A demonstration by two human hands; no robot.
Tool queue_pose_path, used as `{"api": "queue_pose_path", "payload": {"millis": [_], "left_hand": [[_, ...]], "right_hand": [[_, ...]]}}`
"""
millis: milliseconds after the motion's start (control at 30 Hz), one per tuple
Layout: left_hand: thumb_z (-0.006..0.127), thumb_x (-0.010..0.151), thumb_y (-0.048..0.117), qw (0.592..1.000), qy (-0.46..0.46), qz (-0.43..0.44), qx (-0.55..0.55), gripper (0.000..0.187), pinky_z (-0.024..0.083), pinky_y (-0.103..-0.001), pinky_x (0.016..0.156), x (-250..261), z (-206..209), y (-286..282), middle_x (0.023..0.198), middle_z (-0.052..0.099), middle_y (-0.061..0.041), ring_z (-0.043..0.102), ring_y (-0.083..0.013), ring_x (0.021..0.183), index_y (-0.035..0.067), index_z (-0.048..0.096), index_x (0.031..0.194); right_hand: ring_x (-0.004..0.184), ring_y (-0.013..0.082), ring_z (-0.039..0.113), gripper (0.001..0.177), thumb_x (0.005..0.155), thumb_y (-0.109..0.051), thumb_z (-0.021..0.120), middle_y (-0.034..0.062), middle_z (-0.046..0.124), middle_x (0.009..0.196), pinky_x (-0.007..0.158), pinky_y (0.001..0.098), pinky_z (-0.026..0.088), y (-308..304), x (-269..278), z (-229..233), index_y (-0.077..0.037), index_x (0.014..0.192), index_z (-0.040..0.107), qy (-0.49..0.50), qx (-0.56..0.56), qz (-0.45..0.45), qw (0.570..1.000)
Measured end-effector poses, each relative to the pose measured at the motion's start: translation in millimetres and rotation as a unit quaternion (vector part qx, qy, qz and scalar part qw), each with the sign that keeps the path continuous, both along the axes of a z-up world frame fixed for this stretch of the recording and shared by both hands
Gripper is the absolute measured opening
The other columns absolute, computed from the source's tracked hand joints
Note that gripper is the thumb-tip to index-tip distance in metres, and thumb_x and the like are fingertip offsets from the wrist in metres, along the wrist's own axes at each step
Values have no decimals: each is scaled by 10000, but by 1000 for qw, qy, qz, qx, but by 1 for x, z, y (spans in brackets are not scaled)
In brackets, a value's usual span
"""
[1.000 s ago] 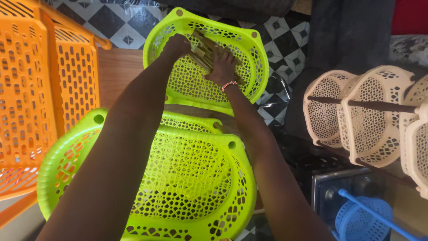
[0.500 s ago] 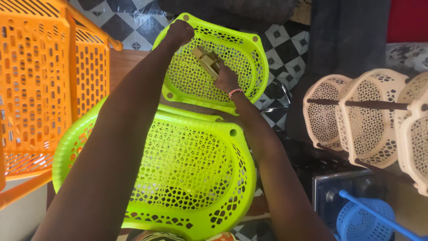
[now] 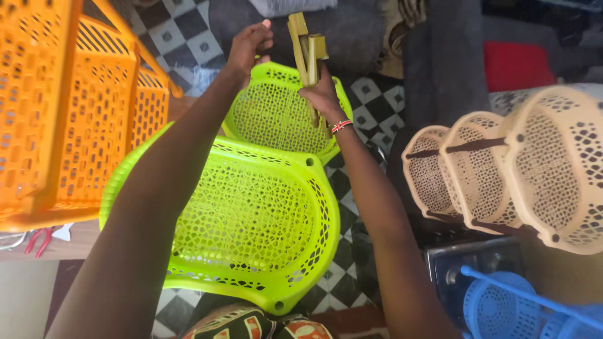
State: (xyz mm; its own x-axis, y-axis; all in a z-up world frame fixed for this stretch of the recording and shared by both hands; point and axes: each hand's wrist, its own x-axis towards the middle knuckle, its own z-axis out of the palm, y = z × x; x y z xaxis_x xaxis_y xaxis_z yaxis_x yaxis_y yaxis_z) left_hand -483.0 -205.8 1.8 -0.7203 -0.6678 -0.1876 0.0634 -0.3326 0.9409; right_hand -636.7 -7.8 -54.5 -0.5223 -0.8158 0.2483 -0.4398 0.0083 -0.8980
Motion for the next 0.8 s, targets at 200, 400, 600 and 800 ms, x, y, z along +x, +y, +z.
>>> {"api": "queue_pose_path", "payload": {"millis": [200, 400, 600, 800], "left_hand": [[753, 844, 544, 998, 48, -27, -25, 575, 518, -361, 880, 25, 67, 48, 1152, 675, 34, 618, -116, 1091, 154, 641, 1252], [751, 945, 504, 991, 112, -62, -35, 567, 535, -396, 791, 58, 99, 95, 1003, 695, -106, 678, -223, 853, 9, 673, 1211], [602, 844, 342, 990, 83, -32, 112, 310, 538, -466, 403, 116, 140, 120, 751, 646, -57, 649, -249, 594, 89, 598, 1023], [608, 920, 270, 952, 204, -171, 151, 271, 544, -410, 489, 171, 139, 137, 839, 652, -70, 624, -224, 652, 91, 607, 1124]], "right_hand": [[916, 176, 631, 563, 893, -227, 880, 59, 607, 1055, 784, 337, 556, 6, 12, 88, -6, 1289, 545, -227, -16, 109, 968], [796, 148, 657, 589, 934, -550, 718, 54, 646, 1009, 699, 322, 586, 25, 72, 154, -71, 1243, 570, -321, 70, 235, 915], [846, 193, 714, 584, 937, -504, 629, 82, 697, 1080, 725, 355, 605, 55, 135, 194, -131, 1380, 552, -419, 77, 273, 863], [791, 215, 705, 417, 965, -358, 602, 100, 722, 968, 650, 367, 563, 75, 184, 196, -28, 1217, 633, -465, 104, 208, 854]]}}
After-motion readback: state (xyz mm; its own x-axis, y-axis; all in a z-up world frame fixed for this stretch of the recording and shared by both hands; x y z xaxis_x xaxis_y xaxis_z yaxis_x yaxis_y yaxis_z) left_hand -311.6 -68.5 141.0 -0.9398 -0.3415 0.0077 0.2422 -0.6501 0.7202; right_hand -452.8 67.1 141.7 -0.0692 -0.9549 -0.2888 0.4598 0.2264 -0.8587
